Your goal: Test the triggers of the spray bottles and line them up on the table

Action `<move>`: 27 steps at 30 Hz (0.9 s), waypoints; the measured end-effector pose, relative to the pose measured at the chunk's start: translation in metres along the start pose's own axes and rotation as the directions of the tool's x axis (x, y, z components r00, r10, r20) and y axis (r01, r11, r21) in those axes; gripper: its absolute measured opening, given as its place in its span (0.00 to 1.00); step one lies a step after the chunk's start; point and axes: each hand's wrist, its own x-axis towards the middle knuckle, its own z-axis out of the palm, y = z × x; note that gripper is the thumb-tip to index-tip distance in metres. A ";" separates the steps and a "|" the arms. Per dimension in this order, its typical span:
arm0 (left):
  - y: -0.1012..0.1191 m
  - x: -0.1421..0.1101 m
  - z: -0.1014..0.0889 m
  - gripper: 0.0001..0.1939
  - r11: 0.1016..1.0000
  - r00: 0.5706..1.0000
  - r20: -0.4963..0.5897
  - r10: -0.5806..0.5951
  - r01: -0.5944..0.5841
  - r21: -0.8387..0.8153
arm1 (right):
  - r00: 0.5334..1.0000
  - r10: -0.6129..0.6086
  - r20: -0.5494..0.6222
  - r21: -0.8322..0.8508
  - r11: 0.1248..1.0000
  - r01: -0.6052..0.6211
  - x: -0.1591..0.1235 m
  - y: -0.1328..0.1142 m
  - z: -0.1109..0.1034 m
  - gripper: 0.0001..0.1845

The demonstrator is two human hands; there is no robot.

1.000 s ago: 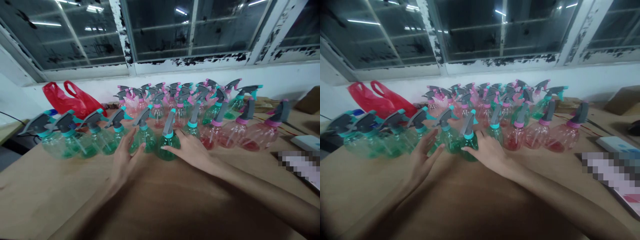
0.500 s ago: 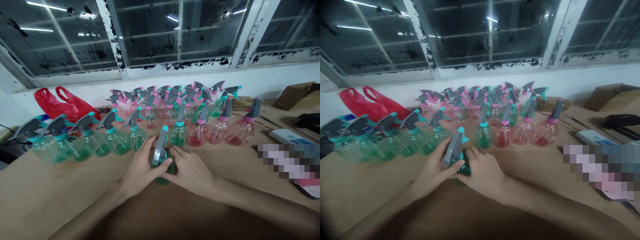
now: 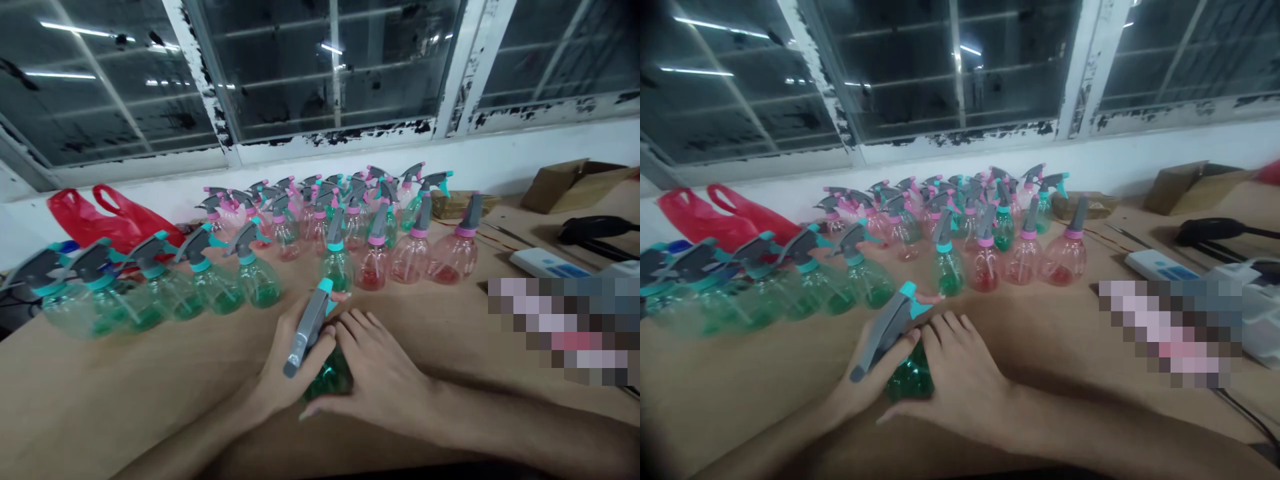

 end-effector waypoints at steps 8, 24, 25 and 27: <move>-0.002 0.019 0.005 0.20 1.000 0.999 0.048 0.000 -0.001 0.007 | 0.964 0.108 0.241 0.225 0.960 -0.164 -0.036 0.080 -0.021 0.36; -0.017 0.041 0.010 0.20 1.000 0.995 0.101 0.014 -0.012 -0.020 | 0.961 0.052 0.272 0.123 0.989 -0.088 -0.038 0.132 0.009 0.32; -0.017 0.041 0.010 0.20 1.000 0.994 0.109 0.018 -0.017 -0.009 | 0.959 0.062 0.277 0.115 0.989 -0.097 -0.038 0.132 0.010 0.32; -0.016 0.041 0.009 0.21 1.000 0.993 0.115 0.015 -0.018 0.024 | 0.954 0.074 0.289 0.104 0.989 -0.108 -0.039 0.133 0.010 0.33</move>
